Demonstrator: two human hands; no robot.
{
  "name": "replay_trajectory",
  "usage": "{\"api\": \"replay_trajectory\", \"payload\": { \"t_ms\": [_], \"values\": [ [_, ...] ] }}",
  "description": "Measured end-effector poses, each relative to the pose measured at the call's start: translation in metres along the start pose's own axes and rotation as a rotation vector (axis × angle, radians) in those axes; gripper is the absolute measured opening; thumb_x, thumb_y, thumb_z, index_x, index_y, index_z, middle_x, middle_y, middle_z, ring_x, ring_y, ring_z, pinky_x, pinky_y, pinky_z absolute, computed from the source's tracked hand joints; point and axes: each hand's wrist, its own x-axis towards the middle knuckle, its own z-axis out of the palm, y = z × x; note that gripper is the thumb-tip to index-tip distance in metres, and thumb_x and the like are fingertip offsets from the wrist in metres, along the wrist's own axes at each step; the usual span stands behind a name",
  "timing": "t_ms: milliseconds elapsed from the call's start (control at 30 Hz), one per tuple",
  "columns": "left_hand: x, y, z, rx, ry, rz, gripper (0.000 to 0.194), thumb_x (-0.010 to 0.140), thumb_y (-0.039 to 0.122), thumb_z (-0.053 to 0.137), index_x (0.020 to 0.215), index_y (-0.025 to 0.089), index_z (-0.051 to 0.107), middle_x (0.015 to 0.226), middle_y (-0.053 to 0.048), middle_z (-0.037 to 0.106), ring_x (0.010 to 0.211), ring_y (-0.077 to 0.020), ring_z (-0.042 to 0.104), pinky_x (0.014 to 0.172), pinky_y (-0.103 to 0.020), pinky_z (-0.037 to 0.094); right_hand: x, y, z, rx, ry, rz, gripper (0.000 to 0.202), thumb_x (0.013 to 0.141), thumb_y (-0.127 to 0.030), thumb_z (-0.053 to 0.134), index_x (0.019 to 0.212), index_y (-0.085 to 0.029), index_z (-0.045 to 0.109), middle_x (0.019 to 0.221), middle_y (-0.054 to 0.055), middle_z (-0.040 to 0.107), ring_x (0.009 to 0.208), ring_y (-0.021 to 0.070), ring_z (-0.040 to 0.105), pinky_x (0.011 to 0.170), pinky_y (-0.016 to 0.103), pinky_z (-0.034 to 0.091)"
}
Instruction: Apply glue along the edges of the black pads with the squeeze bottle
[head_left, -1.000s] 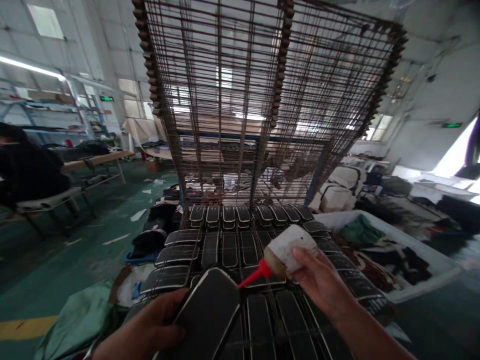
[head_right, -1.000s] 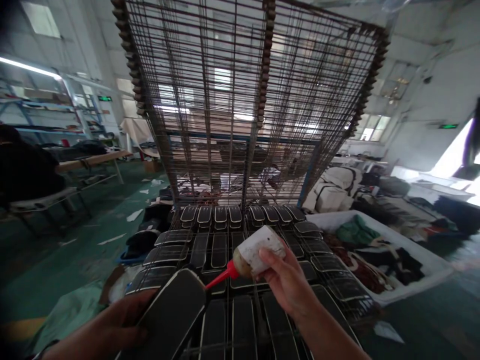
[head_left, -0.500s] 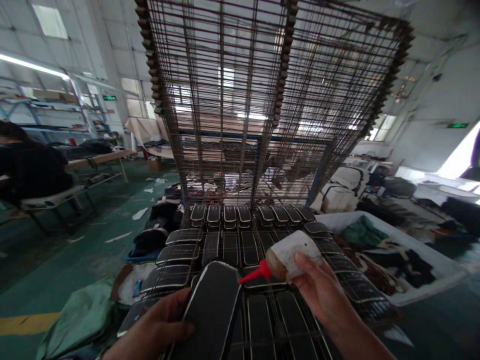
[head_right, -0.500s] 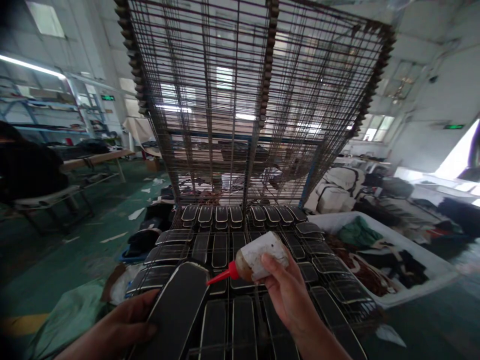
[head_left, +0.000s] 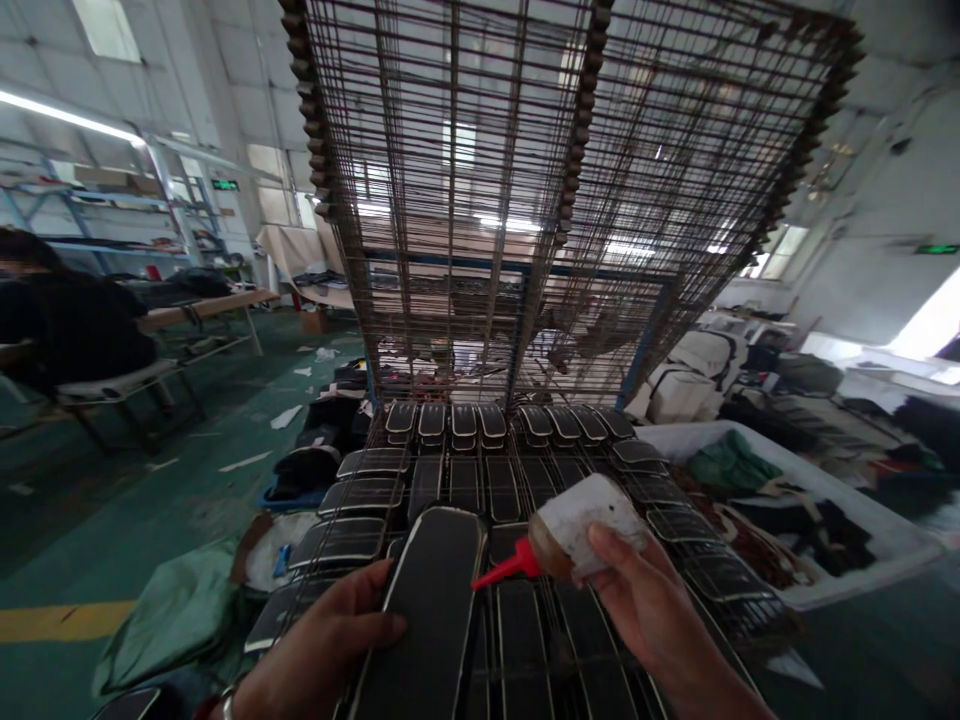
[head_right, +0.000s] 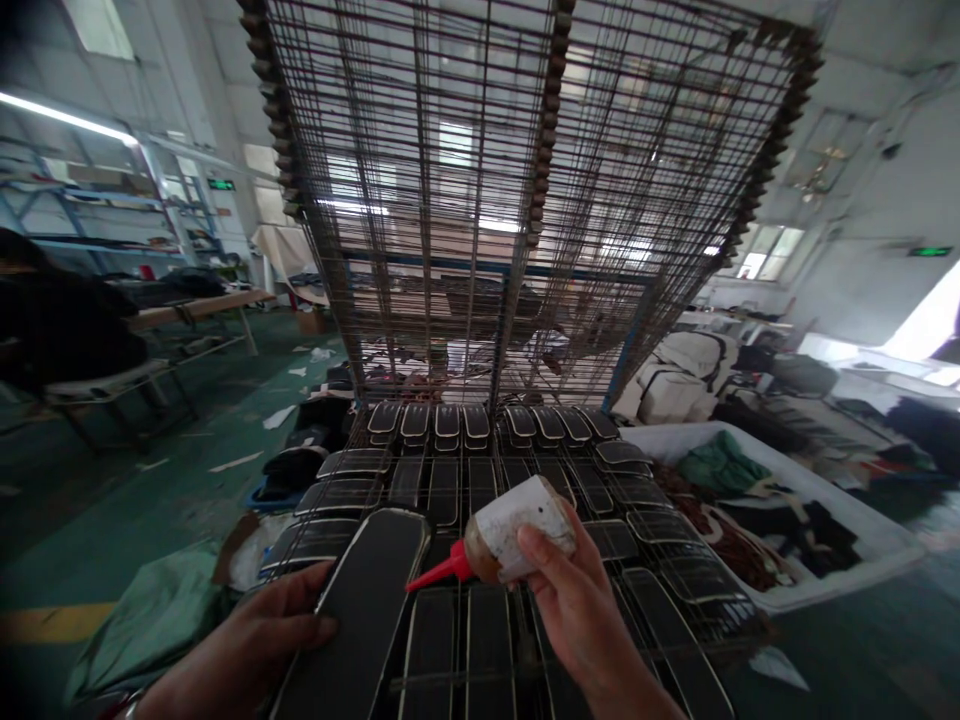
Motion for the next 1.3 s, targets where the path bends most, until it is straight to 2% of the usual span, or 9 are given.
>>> {"api": "replay_trajectory", "payload": {
  "t_ms": [200, 433, 533, 800, 1067, 1300],
  "values": [
    [0.003, -0.001, -0.003, -0.008, 0.048, -0.007, 0.036, 0.078, 0.005, 0.06, 0.111, 0.016, 0.066, 0.096, -0.011, 0.077, 0.086, -0.0264, 0.073, 0.078, -0.039, 0.055, -0.014, 0.013, -0.002, 0.019, 0.036, 0.08, 0.045, 0.074, -0.031, 0.088, 0.112, -0.023, 0.067, 0.093, 0.008, 0.069, 0.076, 0.0239, 0.063, 0.056, 0.028, 0.055],
    [0.005, -0.001, -0.005, 0.01, 0.13, -0.019, 0.03, 0.076, 0.005, 0.062, 0.104, 0.015, 0.067, 0.089, -0.01, 0.078, 0.081, -0.0267, 0.074, 0.074, -0.039, 0.057, -0.029, 0.018, -0.001, 0.044, -0.101, 0.091, 0.049, 0.079, -0.029, 0.083, 0.122, -0.026, 0.061, 0.11, 0.01, 0.067, 0.098, 0.03, 0.061, 0.081, 0.039, 0.053],
    [0.006, 0.002, -0.006, 0.034, 0.154, -0.019, 0.03, 0.076, 0.005, 0.062, 0.105, 0.014, 0.066, 0.087, -0.009, 0.078, 0.081, -0.0257, 0.074, 0.073, -0.037, 0.058, -0.034, 0.017, 0.001, 0.051, -0.163, 0.096, 0.047, 0.081, -0.028, 0.081, 0.123, -0.026, 0.06, 0.113, 0.011, 0.066, 0.101, 0.0325, 0.061, 0.082, 0.043, 0.053],
    [0.006, 0.003, -0.01, 0.04, 0.275, -0.027, 0.025, 0.075, 0.004, 0.061, 0.098, 0.012, 0.066, 0.08, -0.009, 0.077, 0.068, -0.0201, 0.073, 0.066, -0.033, 0.059, -0.048, 0.013, 0.002, 0.033, -0.235, 0.12, 0.057, 0.078, -0.03, 0.084, 0.126, -0.027, 0.055, 0.118, 0.013, 0.064, 0.102, 0.0346, 0.061, 0.077, 0.041, 0.054],
    [0.006, 0.003, -0.012, -0.026, 0.428, 0.013, 0.015, 0.072, 0.002, 0.065, 0.082, 0.014, 0.064, 0.071, -0.005, 0.076, 0.062, -0.0193, 0.071, 0.06, -0.031, 0.06, -0.065, 0.006, 0.007, -0.063, -0.133, 0.155, 0.071, 0.062, -0.037, 0.094, 0.121, -0.026, 0.057, 0.117, 0.015, 0.063, 0.1, 0.0395, 0.06, 0.073, 0.044, 0.053],
    [0.006, 0.004, -0.022, -0.089, 0.529, 0.019, 0.008, 0.075, 0.006, 0.064, 0.08, 0.012, 0.062, 0.064, -0.004, 0.073, 0.058, -0.019, 0.071, 0.058, -0.03, 0.06, -0.073, 0.013, 0.005, -0.038, -0.046, 0.142, 0.072, 0.062, -0.036, 0.094, 0.123, -0.027, 0.057, 0.116, 0.015, 0.063, 0.104, 0.0409, 0.058, 0.075, 0.045, 0.054]
  ]
}}
